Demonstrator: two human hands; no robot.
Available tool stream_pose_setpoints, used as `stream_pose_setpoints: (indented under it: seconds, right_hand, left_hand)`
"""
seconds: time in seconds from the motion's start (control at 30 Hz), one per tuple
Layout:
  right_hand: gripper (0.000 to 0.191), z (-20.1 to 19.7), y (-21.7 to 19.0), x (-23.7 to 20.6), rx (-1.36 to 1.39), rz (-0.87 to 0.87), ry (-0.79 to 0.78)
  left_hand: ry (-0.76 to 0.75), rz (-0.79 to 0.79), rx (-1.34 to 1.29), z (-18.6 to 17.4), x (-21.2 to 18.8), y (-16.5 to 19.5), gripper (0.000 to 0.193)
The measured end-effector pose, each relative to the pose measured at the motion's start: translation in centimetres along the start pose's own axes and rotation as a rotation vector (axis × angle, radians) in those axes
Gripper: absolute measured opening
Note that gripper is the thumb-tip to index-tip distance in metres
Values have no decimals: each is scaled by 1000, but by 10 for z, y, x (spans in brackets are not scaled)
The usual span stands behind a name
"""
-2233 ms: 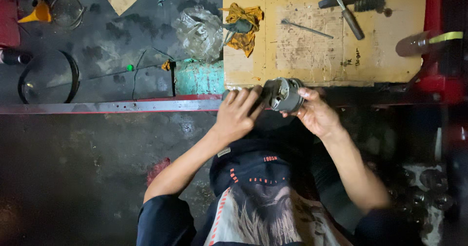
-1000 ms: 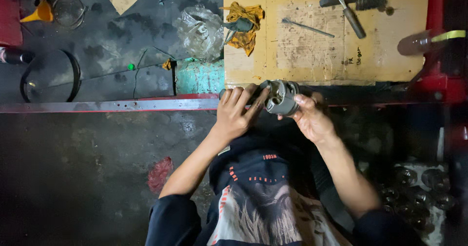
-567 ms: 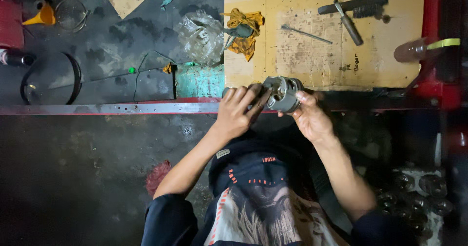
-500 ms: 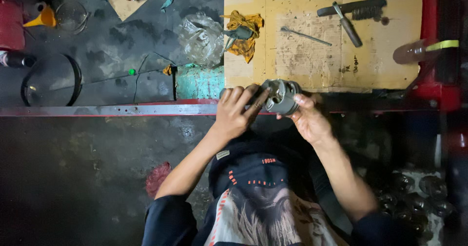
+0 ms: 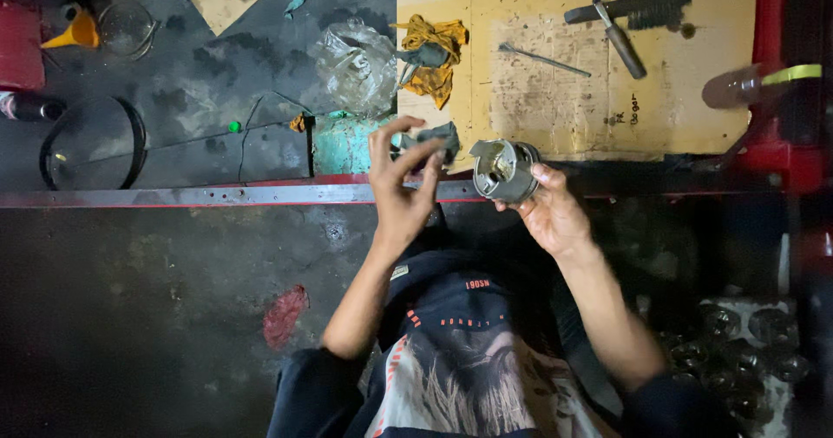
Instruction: The person holds a metal piston and scrubs its interior with a thin metal tool, then wipes the piston with a dark cloth. The person rotates the piston to clean different areas, including the top surface and ring grooves.
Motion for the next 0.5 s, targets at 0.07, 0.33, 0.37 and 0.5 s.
stream_pose_setpoints:
  seconds: [0.07,0.33,0.37,0.5]
  right_hand:
    - [45,2,-3,1,-19,4,0]
    - [50,8,-11,5,-31,-19,-5]
    - [50,8,-10,4,-31,-21,-15]
    - [47,5,-9,-1,-65,-78,-54]
  left_hand:
    - [30,-35,-20,1,2,-6,27]
    - [-195,-719,-595,32,-9,-45,16]
    - [-221,-733,-682,35,-11,-47,19]
    - [-325,-873,-1033,42,-19,-55,34]
Point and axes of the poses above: each hand's wrist, its own x-axis towards the middle knuckle, its own z-axis out of the palm, y = z × x, the point moved 4 cm from there along x, towards the middle knuckle, and after that the axes turned 13 degrees about -z, right-handed, at the moved point
